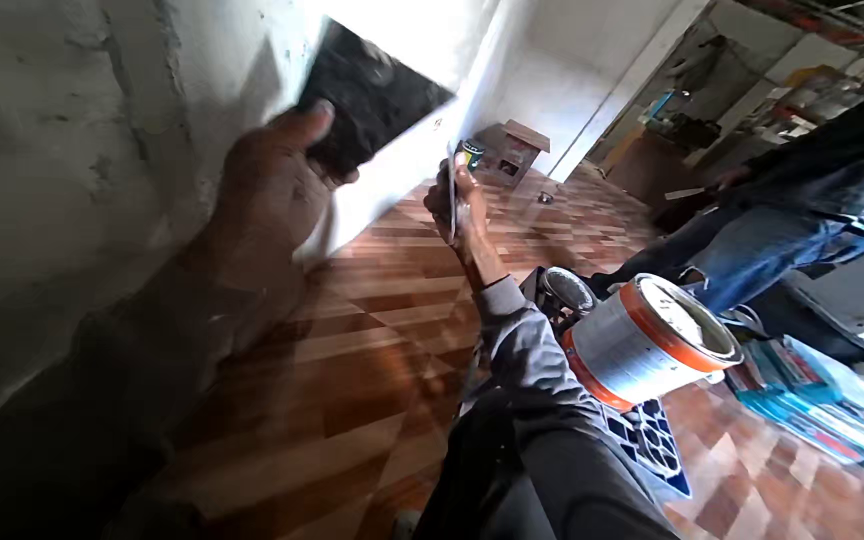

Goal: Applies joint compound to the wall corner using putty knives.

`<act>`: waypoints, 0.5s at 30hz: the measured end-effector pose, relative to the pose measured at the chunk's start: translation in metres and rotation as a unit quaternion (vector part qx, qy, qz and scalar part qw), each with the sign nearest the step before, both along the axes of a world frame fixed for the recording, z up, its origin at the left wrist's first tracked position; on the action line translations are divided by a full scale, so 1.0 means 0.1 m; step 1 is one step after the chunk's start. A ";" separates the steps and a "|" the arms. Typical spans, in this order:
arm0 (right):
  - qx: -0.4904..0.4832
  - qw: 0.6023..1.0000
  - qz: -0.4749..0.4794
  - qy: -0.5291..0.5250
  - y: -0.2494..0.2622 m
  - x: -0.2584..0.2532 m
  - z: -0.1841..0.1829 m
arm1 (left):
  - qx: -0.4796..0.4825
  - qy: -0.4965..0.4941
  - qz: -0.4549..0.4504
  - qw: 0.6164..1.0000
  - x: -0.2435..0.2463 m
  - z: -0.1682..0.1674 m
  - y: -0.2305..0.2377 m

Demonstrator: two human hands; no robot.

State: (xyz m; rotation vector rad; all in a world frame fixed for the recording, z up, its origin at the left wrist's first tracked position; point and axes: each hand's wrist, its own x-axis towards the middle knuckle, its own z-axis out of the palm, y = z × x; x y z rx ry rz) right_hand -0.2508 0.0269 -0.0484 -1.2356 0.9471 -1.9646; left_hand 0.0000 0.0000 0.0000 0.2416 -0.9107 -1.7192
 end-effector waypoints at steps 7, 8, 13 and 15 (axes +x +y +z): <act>-0.032 0.972 -0.027 -0.229 0.01 -0.10 0.24 | -0.029 -0.107 -0.087 0.990 -0.17 -0.31 -0.16; -0.033 0.971 -0.035 -0.235 0.04 -0.07 0.29 | -0.045 -0.129 -0.117 0.984 -0.23 -0.41 -0.14; -0.013 0.974 -0.069 -0.217 0.12 0.09 0.41 | -0.053 -0.179 -0.213 0.959 -0.49 -0.72 -0.07; 0.004 0.984 -0.086 -0.153 0.11 0.11 0.33 | -0.037 -0.171 -0.210 0.962 -0.53 -0.74 -0.06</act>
